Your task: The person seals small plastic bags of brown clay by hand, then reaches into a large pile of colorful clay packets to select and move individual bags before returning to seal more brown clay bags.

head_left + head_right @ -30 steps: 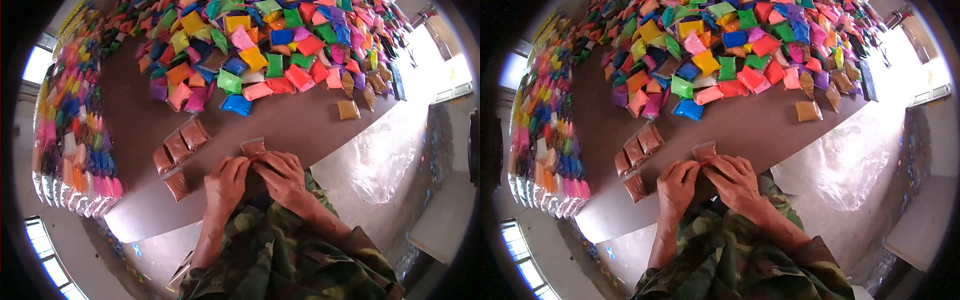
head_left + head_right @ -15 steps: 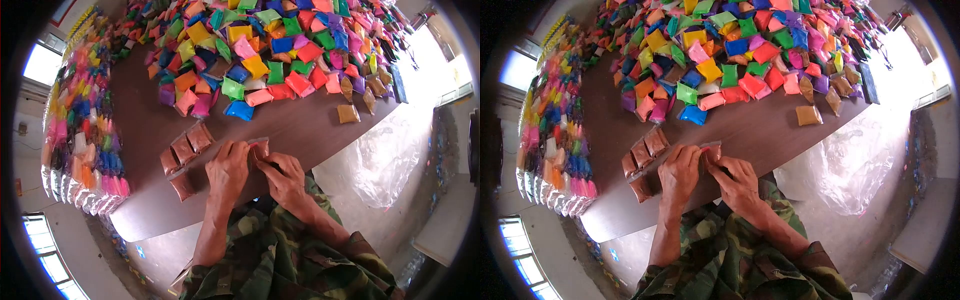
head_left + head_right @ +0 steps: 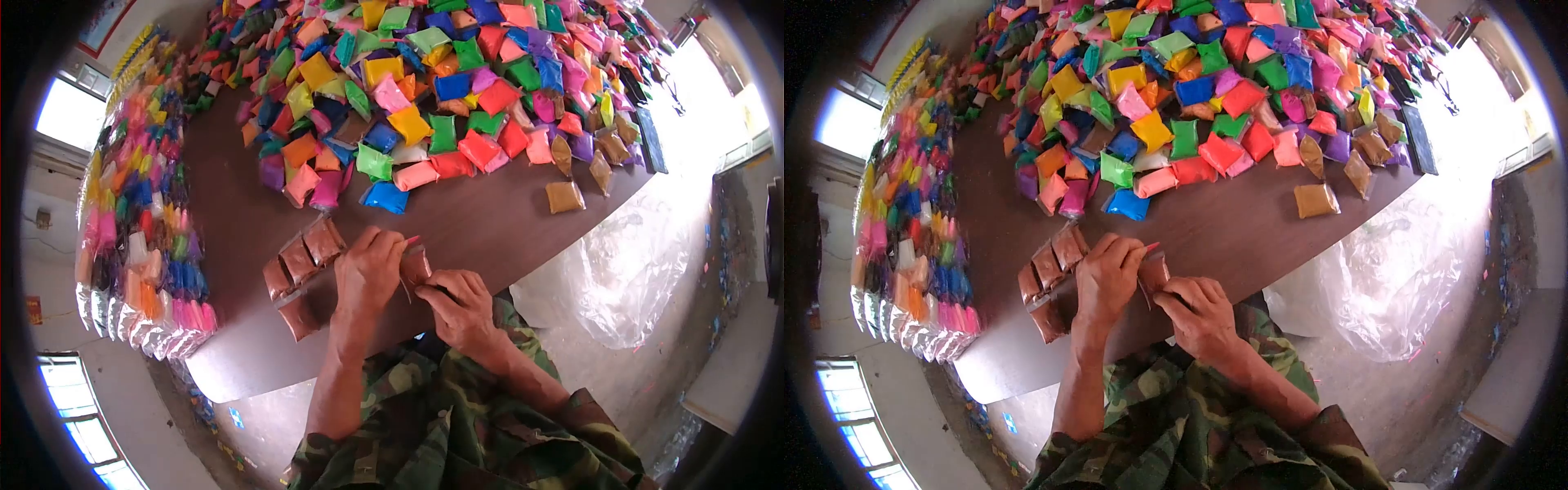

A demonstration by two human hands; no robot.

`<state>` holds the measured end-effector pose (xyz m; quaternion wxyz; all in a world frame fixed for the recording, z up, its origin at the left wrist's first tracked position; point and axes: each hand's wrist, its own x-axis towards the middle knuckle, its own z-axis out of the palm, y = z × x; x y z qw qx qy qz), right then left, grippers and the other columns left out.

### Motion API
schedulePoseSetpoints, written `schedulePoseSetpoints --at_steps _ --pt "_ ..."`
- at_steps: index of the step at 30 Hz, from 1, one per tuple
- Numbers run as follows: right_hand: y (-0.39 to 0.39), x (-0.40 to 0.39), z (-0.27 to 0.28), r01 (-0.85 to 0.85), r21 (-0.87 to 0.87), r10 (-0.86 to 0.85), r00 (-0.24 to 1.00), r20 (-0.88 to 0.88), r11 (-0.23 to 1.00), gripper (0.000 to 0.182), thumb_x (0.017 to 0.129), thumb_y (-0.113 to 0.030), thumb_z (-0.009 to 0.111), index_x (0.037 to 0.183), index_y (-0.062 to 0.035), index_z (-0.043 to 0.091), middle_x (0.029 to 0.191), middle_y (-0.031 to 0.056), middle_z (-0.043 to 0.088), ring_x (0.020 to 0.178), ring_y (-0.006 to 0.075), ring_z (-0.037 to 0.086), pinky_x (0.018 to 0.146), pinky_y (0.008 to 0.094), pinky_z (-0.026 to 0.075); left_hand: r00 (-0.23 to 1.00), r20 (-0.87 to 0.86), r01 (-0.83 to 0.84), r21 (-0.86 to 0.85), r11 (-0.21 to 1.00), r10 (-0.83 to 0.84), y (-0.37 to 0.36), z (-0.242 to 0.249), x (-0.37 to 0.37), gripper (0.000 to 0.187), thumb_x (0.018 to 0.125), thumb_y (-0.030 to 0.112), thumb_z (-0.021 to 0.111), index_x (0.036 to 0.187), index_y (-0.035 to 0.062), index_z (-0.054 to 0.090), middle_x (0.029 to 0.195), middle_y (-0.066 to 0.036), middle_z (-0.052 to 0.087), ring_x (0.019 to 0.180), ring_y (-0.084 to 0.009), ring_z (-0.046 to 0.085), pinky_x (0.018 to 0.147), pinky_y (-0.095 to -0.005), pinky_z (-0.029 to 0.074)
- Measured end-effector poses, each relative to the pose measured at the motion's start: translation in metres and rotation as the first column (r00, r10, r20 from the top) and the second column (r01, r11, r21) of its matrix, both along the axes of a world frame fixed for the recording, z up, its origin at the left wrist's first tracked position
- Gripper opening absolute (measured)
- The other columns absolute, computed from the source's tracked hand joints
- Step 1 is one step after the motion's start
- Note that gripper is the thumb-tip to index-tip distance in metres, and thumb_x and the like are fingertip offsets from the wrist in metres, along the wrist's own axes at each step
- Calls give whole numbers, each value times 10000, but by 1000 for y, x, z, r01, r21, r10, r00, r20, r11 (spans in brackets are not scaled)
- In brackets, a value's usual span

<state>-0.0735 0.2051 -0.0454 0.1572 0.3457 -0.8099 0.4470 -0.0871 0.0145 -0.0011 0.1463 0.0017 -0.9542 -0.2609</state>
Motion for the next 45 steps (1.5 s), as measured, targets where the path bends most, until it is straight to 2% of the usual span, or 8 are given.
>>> schedulePoseSetpoints --at_steps 7,16,19,25,29,37,40,45 --pt "-2 -1 3 23 -10 -23 1000 -2 1000 367 755 15 734 1109 -81 734 1124 46 658 1010 280 655 911 402 504 998 -1 59 189 980 -60 12 17 28 37 925 50 743 949 26 727 857 -136 681 778 -323 696 686 -396 549" --pt "1 0 -1 -3 3 3 1000 3 1000 365 749 29 725 1098 -79 730 1145 60 658 1006 283 656 895 409 509 997 -51 -48 158 986 56 -6 2 19 45 915 66 757 940 50 723 891 -130 700 785 -348 711 673 -438 553" --pt "-2 0 3 24 -3 -24 1000 2 1000 361 742 35 729 1084 -79 728 1147 54 659 1008 274 659 890 406 512 997 -7 -70 242 968 74 7 7 37 67 940 66 743 943 2 725 856 -140 696 743 -279 685 678 -389 534" --pt "-5 -2 6 35 -27 -36 999 -40 999 305 734 67 713 1009 -62 740 1133 71 693 941 295 694 856 411 531 985 -40 -168 49 985 170 -6 -4 27 35 931 27 748 946 0 732 858 -137 701 733 -263 689 676 -371 534" --pt "-7 -2 3 48 -27 -49 998 -46 998 286 742 64 711 998 -60 743 1111 72 704 941 297 697 852 412 533 989 -18 -138 264 955 148 5 3 41 56 931 39 755 973 14 729 867 -146 701 721 -301 682 661 -370 535" --pt "-7 -3 -1 33 3 -32 996 -79 999 348 743 43 725 1069 -78 730 1174 74 680 1002 301 683 870 421 528 976 -36 -213 46 976 214 -2 -8 38 42 963 138 725 964 96 722 927 -92 715 783 -360 714 649 -454 576" --pt "-8 -2 9 43 61 -40 998 -43 997 339 761 17 725 1087 -75 733 1171 80 683 1007 307 681 867 426 526 981 -67 -157 273 949 182 11 -3 45 62 940 81 746 949 26 720 893 -145 708 780 -367 706 661 -426 556" --pt "-13 0 11 70 101 -66 997 -48 992 357 777 -31 741 1132 -68 747 1227 93 688 1006 311 678 896 407 512 982 0 -188 142 972 190 14 -7 45 71 960 128 732 972 60 714 890 -128 694 775 -380 693 662 -460 559"
